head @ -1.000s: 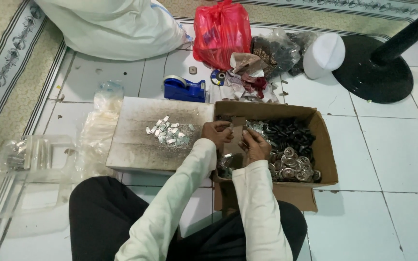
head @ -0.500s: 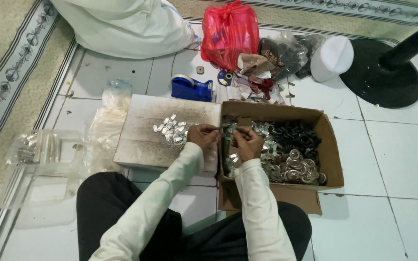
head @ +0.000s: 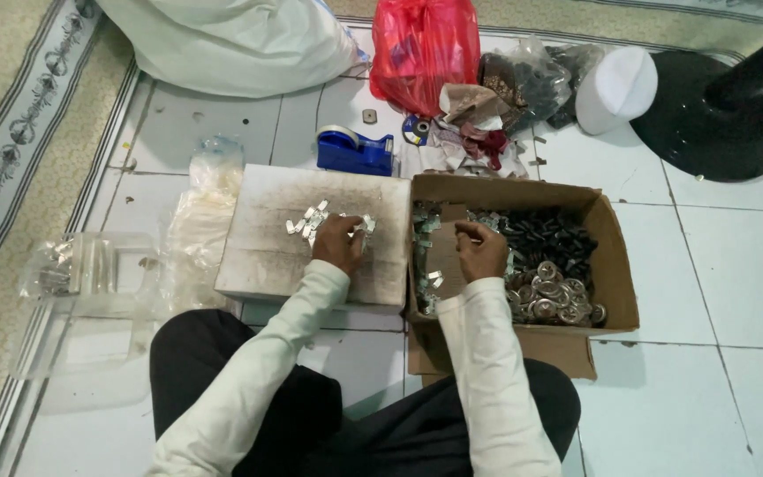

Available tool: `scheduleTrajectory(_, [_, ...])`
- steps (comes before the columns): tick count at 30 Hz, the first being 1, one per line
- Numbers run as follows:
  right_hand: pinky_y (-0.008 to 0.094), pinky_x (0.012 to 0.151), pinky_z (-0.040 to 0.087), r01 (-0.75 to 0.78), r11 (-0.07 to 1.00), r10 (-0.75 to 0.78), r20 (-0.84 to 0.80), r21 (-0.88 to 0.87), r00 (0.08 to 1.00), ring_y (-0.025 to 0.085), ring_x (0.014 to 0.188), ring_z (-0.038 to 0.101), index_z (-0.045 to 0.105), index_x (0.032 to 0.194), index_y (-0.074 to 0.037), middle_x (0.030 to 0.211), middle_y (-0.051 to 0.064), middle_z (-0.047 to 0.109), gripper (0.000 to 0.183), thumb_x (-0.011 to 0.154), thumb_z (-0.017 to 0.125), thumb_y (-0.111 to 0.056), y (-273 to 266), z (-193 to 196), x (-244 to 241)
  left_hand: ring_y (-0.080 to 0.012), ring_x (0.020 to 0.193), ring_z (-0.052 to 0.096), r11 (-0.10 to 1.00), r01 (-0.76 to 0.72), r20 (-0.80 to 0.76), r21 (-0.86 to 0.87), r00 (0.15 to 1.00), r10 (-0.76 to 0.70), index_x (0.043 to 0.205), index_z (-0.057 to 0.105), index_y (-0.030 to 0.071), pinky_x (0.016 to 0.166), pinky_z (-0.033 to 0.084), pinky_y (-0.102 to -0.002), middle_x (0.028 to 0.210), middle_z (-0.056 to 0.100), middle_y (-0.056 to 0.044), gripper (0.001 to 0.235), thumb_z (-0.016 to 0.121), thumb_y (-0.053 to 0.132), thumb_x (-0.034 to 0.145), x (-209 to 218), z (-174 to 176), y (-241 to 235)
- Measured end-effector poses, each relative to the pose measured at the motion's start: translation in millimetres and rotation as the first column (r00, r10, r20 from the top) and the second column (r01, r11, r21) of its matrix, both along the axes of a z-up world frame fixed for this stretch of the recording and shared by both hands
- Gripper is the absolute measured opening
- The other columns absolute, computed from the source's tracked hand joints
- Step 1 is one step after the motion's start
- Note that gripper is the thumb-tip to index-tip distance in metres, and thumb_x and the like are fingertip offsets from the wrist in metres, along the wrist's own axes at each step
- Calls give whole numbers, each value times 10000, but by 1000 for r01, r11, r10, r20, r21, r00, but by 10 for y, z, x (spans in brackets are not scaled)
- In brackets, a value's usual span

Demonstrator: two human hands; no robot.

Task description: Sorting and transferring small silver-colored metal components from a flat board into a cardboard box.

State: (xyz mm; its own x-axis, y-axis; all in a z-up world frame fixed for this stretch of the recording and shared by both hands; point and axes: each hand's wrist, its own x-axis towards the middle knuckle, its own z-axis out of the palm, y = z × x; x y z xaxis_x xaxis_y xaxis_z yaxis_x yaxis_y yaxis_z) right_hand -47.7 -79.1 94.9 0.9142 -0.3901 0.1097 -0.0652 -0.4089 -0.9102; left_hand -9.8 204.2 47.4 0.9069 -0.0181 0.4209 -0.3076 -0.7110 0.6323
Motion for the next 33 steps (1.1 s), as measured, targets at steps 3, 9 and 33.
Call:
scheduleTrajectory(3, [432,866,619,-240,929,89,-458,-282,884,282,987,758,816,1086,-289,1029,39,797,299,820,772,-158,-243,-16,-101,-379,954,729,975,209,-147,79,969,-196,1042,760,201,845,606,-460,1039,685,-87,168,708,108,912,-104,115,-685])
scheduleTrajectory(9, [502,821,640,-465,735,19,-670,-493,742,354,992,768,824,1071,-189,1063,166,793,304,891,635,-33,-128,-427,12,-309,895,753,720,437,-424,539,879,-217,931,769,129,744,633,-435,982,732,-127,70,730,95,885,72,-248,-1710])
scheduleTrajectory(33, [589,903,589,-531,711,73,-702,-461,708,462,1091,710,715,1061,-51,1193,263,694,249,980,496,-137,-86,-466,-46,-165,709,747,666,371,-508,647,861,15,842,759,204,568,565,-330,748,762,24,189,645,74,917,169,-748,-2042])
